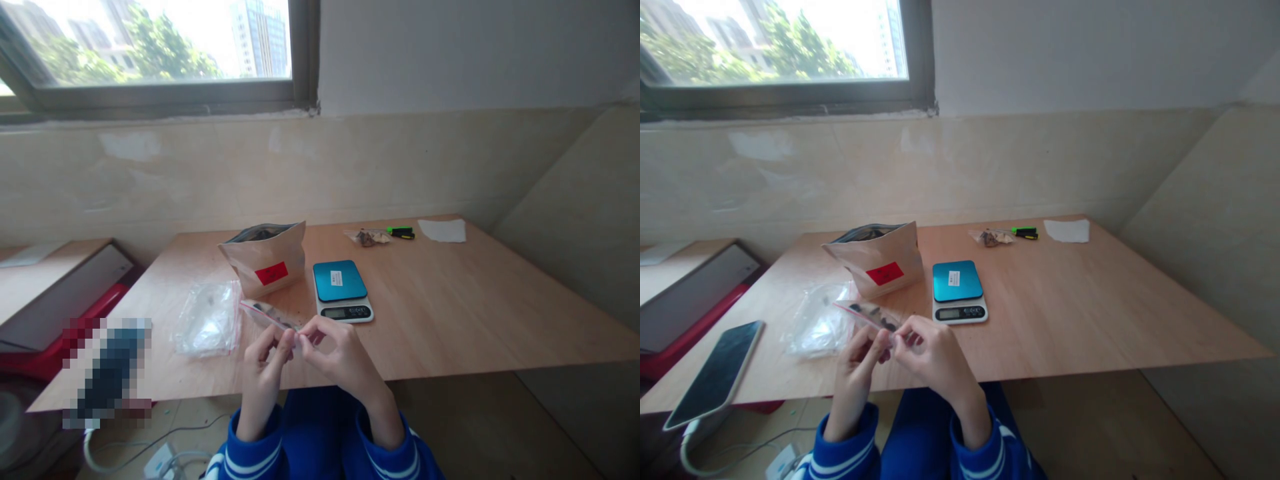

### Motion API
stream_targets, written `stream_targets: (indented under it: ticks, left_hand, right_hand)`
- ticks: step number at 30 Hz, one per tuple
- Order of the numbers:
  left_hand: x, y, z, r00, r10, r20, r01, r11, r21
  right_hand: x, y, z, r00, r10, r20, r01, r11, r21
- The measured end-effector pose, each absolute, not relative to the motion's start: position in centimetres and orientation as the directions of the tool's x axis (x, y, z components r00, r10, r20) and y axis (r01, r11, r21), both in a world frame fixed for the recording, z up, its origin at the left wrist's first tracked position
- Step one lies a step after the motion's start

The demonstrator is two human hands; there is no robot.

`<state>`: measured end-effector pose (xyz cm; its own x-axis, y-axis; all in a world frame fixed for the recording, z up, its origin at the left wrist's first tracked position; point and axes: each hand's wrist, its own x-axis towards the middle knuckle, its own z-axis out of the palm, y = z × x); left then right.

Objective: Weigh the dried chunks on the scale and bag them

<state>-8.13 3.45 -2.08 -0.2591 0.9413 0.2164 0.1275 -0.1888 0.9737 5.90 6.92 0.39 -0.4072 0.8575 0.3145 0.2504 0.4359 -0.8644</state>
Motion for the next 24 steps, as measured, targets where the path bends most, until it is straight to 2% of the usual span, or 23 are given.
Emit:
stream_targets:
  ticks: [5,8,10,11,14,18,21,24]
  left_hand:
    - [-8.0,3.3,-1.9,-0.204,0.952,0.229,0.197,-0.189,0.962]
    - [-8.3,2.9,-1.8,-0.114,0.976,0.184,0.221,-0.155,0.963]
    - [-8.5,2.6,-1.7,-0.067,0.984,0.165,0.230,-0.146,0.962]
    - [-8.6,2.5,-1.7,-0.060,0.984,0.167,0.230,-0.150,0.962]
    - [-8.7,2.7,-1.6,-0.040,0.982,0.185,0.194,-0.174,0.966]
    - [-8.6,3.8,-2.8,-0.105,0.957,0.269,-0.039,-0.274,0.961]
    - [-8.4,4.8,-4.5,-0.226,0.952,0.209,-0.103,-0.236,0.966]
    - [-7.7,5.2,-5.8,-0.234,0.963,0.133,-0.136,-0.168,0.976]
  right_hand:
    - [6.0,7.4,-0.6,-0.287,0.870,0.402,0.248,0.473,-0.846]
    - [7.1,8.2,-1.1,-0.005,0.902,0.432,0.232,0.421,-0.877]
    - [8.2,8.8,-1.2,0.180,0.906,0.383,0.174,0.354,-0.919]
    - [8.6,8.9,-1.1,0.216,0.910,0.355,0.133,0.333,-0.934]
    - [9.3,8.9,-0.7,0.196,0.927,0.321,0.017,0.324,-0.946]
    - [8.7,8.2,0.4,0.194,0.931,0.309,-0.123,0.335,-0.934]
    - [8.3,7.7,1.2,0.139,0.965,0.221,-0.273,0.252,-0.928]
    - [8.0,7.6,1.3,0.030,0.991,0.133,-0.350,0.135,-0.927]
